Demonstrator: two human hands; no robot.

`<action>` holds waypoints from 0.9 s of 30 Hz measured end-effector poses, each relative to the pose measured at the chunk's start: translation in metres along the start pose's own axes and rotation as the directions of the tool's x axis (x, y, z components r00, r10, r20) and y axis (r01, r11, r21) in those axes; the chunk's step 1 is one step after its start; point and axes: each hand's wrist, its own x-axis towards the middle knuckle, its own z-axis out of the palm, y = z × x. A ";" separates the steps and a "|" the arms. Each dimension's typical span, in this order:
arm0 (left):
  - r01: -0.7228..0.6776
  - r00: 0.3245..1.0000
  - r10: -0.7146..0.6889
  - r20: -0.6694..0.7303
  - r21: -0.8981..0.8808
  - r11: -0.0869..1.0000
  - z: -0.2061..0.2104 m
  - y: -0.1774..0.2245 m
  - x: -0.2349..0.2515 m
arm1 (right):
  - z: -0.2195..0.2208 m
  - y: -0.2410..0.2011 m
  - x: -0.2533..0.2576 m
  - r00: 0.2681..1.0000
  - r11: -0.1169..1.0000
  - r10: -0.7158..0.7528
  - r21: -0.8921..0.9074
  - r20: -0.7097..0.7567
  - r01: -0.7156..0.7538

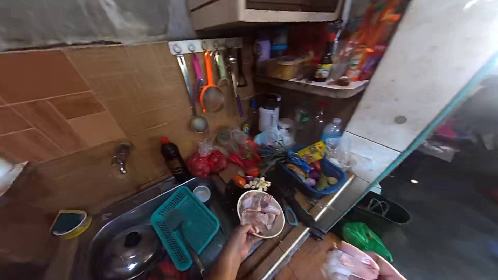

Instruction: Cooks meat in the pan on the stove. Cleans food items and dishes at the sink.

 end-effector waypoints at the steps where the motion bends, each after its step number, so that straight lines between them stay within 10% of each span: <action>1: 0.002 1.000 -0.002 -0.016 -0.029 1.000 -0.001 0.006 0.014 | 0.019 0.004 0.013 0.999 1.000 0.004 -0.012 0.034 -0.004; 4: 0.005 0.999 -0.008 -0.039 -0.080 0.997 -0.002 0.011 0.037 | 0.077 0.018 0.051 0.994 0.999 0.038 -0.002 0.098 -0.038; 8: 0.056 0.997 -0.074 0.026 0.433 0.900 -0.026 0.044 0.007 | 0.151 0.037 0.096 0.973 0.977 0.196 0.059 0.119 -0.204; 10: -0.150 0.973 0.228 -0.045 0.630 0.762 -0.065 0.082 -0.014 | 0.181 0.050 0.116 0.943 0.948 0.289 0.084 0.167 -0.306; 13: -0.455 0.524 0.843 -0.127 0.794 0.402 -0.141 0.187 -0.038 | 0.225 0.078 0.147 0.830 0.873 0.457 0.016 0.319 -0.487; 18: -0.215 0.091 0.979 -0.181 0.957 0.197 -0.203 0.359 -0.060 | 0.333 0.111 0.205 0.414 0.679 0.703 -0.372 0.578 -0.633; 22: 0.050 0.231 0.973 0.024 0.998 -0.036 -0.193 0.405 -0.016 | 0.424 0.147 0.238 0.255 0.676 0.712 -0.539 0.655 -0.502; 27: -0.051 0.386 0.886 0.258 0.965 -0.258 -0.178 0.422 0.019 | 0.504 0.193 0.262 0.211 0.692 0.719 -0.653 0.662 -0.308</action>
